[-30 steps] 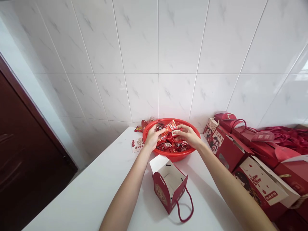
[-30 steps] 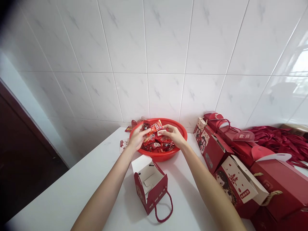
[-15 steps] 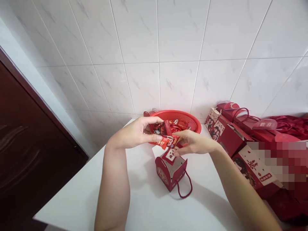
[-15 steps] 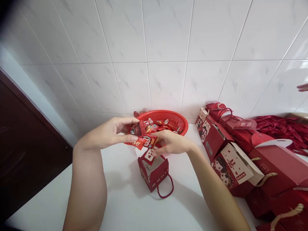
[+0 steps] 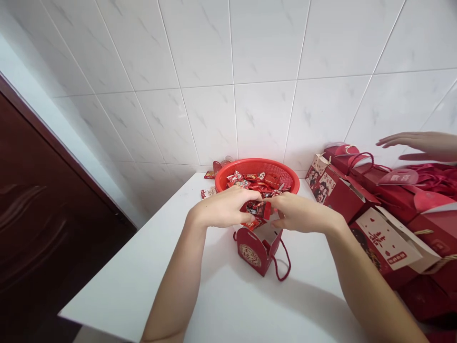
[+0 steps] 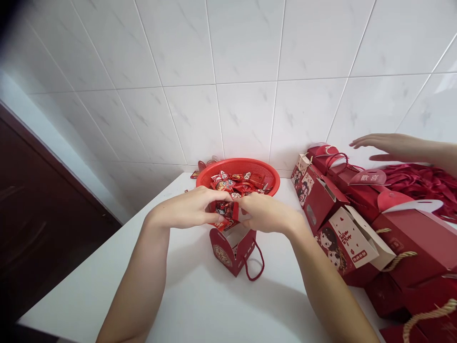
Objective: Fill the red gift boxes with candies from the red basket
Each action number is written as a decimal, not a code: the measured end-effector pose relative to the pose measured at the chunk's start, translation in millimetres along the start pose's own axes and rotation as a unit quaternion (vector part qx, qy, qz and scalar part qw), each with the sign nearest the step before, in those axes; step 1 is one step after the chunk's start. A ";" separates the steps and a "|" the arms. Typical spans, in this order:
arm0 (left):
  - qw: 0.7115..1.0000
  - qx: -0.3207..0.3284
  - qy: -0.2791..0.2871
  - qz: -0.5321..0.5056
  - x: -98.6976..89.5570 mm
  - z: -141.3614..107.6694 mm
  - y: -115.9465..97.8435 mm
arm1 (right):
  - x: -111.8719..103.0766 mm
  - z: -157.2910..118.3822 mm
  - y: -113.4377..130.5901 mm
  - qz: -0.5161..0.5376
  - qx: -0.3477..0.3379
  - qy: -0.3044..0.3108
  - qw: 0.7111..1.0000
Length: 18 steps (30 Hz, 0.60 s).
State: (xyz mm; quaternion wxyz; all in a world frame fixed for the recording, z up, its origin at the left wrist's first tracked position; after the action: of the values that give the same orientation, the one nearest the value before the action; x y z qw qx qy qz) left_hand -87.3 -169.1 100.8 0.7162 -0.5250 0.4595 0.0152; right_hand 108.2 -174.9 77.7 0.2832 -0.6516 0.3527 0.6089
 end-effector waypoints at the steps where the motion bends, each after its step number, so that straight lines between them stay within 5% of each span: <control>1: 1.000 -0.001 0.004 0.002 2.2 2.5 0.9 | -0.4 -0.8 -1.3 0.008 0.000 0.003 1.000; 18: 0.998 -0.013 0.052 0.011 17.4 14.7 7.7 | -7.8 -13.0 -14.9 0.051 0.000 0.003 0.999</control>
State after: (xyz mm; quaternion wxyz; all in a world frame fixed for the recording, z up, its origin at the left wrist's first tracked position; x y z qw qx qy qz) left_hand -71.6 -162.4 83.8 0.6844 -0.5289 0.5018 0.0016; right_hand 127.8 -175.6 85.9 0.2507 -0.6347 0.3863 0.6205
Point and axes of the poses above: each hand's wrist, its own z-axis towards the middle knuckle, its own x-axis out of the palm, y = z × x, the point moved 1 cm from there along z, towards the middle knuckle, and after that the axes turned 12 degrees about -z, right-handed, at the moved point
